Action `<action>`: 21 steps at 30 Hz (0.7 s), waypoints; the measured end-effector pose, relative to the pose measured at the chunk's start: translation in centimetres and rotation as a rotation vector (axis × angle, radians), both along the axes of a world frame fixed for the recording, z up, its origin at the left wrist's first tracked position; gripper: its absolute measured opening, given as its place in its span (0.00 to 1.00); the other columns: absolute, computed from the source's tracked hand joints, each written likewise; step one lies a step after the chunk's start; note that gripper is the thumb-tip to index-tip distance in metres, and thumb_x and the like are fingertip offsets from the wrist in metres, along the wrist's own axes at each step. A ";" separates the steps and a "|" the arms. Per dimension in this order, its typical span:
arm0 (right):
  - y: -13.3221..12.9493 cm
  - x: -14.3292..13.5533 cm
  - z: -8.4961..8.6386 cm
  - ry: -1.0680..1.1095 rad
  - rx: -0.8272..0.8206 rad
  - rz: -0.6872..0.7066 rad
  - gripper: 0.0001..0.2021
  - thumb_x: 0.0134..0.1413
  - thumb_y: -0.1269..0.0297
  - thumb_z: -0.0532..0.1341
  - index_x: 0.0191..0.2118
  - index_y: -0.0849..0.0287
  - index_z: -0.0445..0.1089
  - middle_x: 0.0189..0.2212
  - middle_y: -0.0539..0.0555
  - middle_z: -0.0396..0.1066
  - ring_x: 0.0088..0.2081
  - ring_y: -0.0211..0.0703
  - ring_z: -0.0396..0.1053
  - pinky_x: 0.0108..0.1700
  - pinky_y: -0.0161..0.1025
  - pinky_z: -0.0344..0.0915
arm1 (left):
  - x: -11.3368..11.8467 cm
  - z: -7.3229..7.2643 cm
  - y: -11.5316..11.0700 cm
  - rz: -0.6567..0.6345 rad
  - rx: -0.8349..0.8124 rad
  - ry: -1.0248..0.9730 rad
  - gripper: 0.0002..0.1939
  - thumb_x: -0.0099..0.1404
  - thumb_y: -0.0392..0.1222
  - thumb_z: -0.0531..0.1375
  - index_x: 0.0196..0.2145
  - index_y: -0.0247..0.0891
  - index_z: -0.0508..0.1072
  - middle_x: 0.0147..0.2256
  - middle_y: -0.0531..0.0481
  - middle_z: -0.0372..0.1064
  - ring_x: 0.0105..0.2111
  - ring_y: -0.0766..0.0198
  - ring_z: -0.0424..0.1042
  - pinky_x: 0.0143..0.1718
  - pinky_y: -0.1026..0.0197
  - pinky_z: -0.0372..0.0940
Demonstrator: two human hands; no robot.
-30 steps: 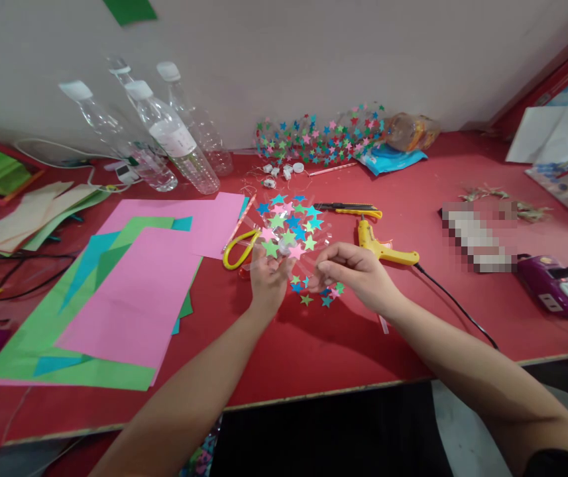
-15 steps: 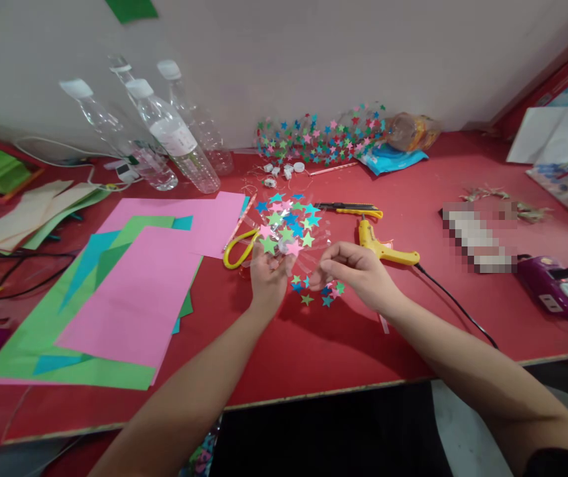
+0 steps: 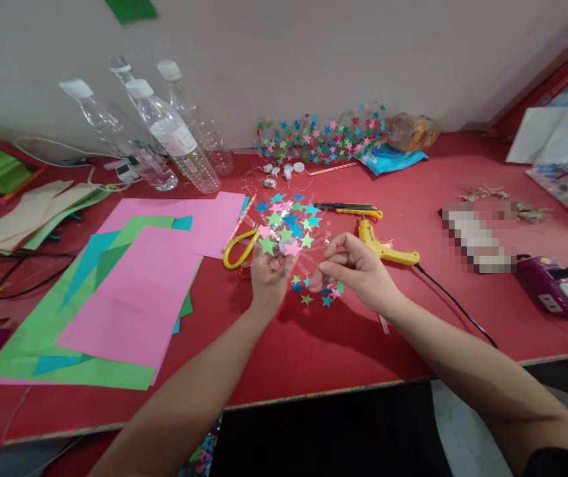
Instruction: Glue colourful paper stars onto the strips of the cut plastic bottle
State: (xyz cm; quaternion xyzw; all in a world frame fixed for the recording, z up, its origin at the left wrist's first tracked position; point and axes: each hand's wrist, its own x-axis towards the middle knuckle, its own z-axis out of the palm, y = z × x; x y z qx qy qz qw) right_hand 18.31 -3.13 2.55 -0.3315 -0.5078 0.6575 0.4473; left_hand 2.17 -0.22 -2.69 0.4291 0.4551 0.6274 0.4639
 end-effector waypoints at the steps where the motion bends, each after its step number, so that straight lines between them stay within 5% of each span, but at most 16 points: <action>1: -0.1 0.0 0.0 -0.022 0.013 -0.009 0.14 0.55 0.57 0.65 0.35 0.54 0.57 0.24 0.46 0.77 0.27 0.37 0.77 0.34 0.35 0.73 | 0.0 0.0 0.0 0.004 -0.006 -0.011 0.20 0.49 0.47 0.71 0.29 0.40 0.63 0.22 0.59 0.63 0.21 0.72 0.63 0.27 0.66 0.64; 5: -0.5 0.2 -0.2 -0.163 0.164 -0.115 0.09 0.57 0.61 0.61 0.38 0.54 0.59 0.24 0.46 0.75 0.27 0.37 0.76 0.33 0.35 0.71 | 0.1 0.0 0.0 0.009 -0.027 -0.054 0.21 0.47 0.47 0.71 0.30 0.41 0.62 0.24 0.58 0.65 0.25 0.69 0.66 0.33 0.62 0.68; 10: -0.6 0.5 -0.7 -0.501 0.606 -0.357 0.07 0.58 0.67 0.58 0.43 0.54 0.62 0.24 0.45 0.72 0.25 0.33 0.70 0.31 0.34 0.67 | 0.2 -0.1 0.0 0.009 -0.028 -0.064 0.22 0.46 0.45 0.72 0.33 0.40 0.64 0.26 0.57 0.66 0.26 0.69 0.68 0.38 0.59 0.70; 14: -0.4 0.8 -1.2 -0.727 0.922 -0.380 0.12 0.61 0.68 0.56 0.50 0.55 0.66 0.23 0.45 0.70 0.23 0.33 0.67 0.29 0.33 0.65 | 0.2 -0.3 0.0 -0.024 -0.052 -0.058 0.20 0.46 0.44 0.71 0.31 0.40 0.64 0.27 0.56 0.68 0.28 0.67 0.71 0.40 0.58 0.71; 21: -0.1 1.1 -1.5 -0.790 1.060 -0.439 0.08 0.64 0.67 0.54 0.41 0.56 0.70 0.25 0.50 0.73 0.24 0.35 0.69 0.28 0.33 0.65 | 0.4 -0.1 0.0 -0.024 -0.058 -0.021 0.20 0.46 0.42 0.71 0.33 0.38 0.67 0.30 0.54 0.71 0.30 0.67 0.73 0.38 0.61 0.70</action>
